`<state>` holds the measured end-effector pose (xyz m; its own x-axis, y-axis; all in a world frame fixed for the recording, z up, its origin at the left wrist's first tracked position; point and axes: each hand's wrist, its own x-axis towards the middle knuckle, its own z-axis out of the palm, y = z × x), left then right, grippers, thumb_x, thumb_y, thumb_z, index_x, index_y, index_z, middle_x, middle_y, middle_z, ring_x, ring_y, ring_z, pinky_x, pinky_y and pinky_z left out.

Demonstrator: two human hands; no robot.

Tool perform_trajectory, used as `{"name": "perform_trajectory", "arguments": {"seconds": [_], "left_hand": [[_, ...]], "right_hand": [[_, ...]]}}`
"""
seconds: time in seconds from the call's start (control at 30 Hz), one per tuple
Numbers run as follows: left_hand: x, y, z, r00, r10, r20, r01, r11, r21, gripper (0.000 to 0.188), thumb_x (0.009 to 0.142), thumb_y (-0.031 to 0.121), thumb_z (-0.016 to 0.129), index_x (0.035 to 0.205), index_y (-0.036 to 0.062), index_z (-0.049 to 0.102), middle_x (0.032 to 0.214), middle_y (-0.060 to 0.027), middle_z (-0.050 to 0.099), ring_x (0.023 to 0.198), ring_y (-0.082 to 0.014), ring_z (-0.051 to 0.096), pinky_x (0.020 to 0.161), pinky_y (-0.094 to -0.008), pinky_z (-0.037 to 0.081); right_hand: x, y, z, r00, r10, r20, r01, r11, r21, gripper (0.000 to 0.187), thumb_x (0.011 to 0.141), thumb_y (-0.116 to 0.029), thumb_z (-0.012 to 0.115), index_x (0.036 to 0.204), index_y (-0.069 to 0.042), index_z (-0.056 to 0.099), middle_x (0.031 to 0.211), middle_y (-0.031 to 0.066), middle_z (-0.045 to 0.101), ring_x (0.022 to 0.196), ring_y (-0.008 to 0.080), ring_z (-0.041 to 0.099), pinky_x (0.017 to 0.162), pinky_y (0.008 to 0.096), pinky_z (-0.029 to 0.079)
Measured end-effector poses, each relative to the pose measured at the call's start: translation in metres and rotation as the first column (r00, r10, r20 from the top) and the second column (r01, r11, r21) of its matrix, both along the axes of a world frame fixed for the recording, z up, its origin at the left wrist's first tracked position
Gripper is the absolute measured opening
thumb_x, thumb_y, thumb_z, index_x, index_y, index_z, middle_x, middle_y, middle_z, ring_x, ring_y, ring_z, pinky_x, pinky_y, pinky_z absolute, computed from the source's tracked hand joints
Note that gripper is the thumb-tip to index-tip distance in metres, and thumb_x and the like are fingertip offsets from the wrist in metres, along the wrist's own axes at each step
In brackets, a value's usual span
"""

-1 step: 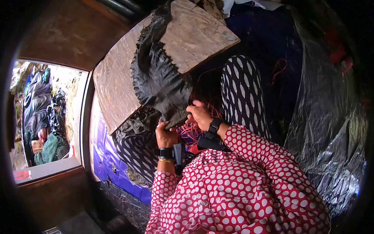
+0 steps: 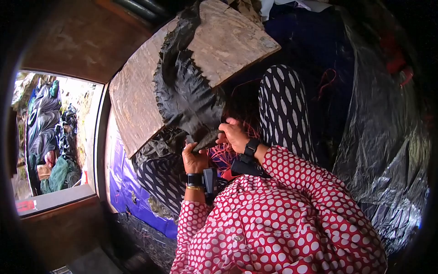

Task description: Folding and tying dried leaves with plastic strings.

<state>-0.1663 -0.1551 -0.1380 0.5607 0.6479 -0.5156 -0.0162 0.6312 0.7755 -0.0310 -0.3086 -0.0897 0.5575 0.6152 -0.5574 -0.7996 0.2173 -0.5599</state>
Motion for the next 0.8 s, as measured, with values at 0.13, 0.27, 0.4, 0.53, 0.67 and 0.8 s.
{"name": "perform_trajectory", "arguments": {"seconds": [0.13,0.27,0.4,0.53,0.67,0.8], "left_hand": [[0.015,-0.022,0.014,0.997,-0.051,0.06,0.033,0.96,0.277,0.015,0.081,0.011,0.058,0.096,0.006,0.059,0.099,-0.0028,0.064,0.088,-0.017,0.059,0.064,-0.0233,0.046],[0.023,-0.017,0.028,0.997,0.072,0.025,-0.07,0.994,-0.08,0.024,0.083,0.021,0.064,0.104,0.0083,0.061,0.103,-0.0026,0.065,0.094,-0.0175,0.06,0.072,-0.0262,0.046],[0.018,-0.016,0.018,0.991,0.132,-0.022,-0.133,0.991,-0.019,0.018,0.082,0.02,0.065,0.096,0.0093,0.062,0.094,-0.0003,0.066,0.085,-0.0143,0.061,0.061,-0.0226,0.045],[0.02,-0.016,0.046,0.992,0.008,0.123,0.043,0.913,-0.406,0.031,0.077,0.004,0.064,0.104,0.0112,0.051,0.094,-0.0013,0.059,0.082,-0.0139,0.056,0.055,-0.0239,0.041],[0.018,-0.019,0.041,0.99,0.08,0.112,-0.034,0.93,-0.367,0.023,0.077,0.001,0.059,0.095,0.013,0.054,0.083,0.0009,0.059,0.073,-0.0137,0.057,0.05,-0.0237,0.04],[0.018,-0.014,0.036,0.979,0.067,0.195,-0.008,0.957,-0.289,0.022,0.078,0.006,0.057,0.096,0.0152,0.052,0.091,0.0015,0.057,0.076,-0.0118,0.054,0.055,-0.0239,0.042]], "right_hand": [[0.007,0.002,0.024,0.985,-0.129,-0.11,0.131,0.991,0.013,0.021,0.085,-0.021,0.062,0.102,-0.011,0.055,0.085,0.0006,0.055,0.055,0.0124,0.054,0.049,0.0252,0.049],[0.011,-0.002,0.043,0.997,-0.046,0.064,0.051,0.995,-0.085,0.025,0.084,-0.03,0.066,0.102,-0.014,0.058,0.084,-0.0042,0.057,0.056,0.0081,0.054,0.049,0.0209,0.047],[0.004,0.001,0.023,0.996,-0.053,0.07,0.059,0.995,-0.083,0.026,0.084,-0.025,0.065,0.105,-0.011,0.059,0.081,-0.0025,0.059,0.053,0.0075,0.053,0.047,0.0228,0.049],[0.008,-0.003,0.013,0.992,-0.111,0.065,0.11,0.994,0.017,0.016,0.083,-0.014,0.061,0.098,-0.009,0.057,0.079,-0.001,0.057,0.053,0.0094,0.054,0.047,0.0251,0.05],[0.006,-0.004,0.015,0.991,-0.119,0.067,0.117,0.993,0.025,0.01,0.082,-0.009,0.056,0.093,-0.01,0.054,0.076,-0.0003,0.053,0.055,0.0119,0.054,0.05,0.0279,0.052],[0.007,0.001,0.014,0.982,-0.166,-0.089,0.163,0.986,-0.044,0.015,0.081,-0.012,0.055,0.095,-0.01,0.052,0.08,0.0024,0.051,0.057,0.0143,0.055,0.052,0.0303,0.052]]}}
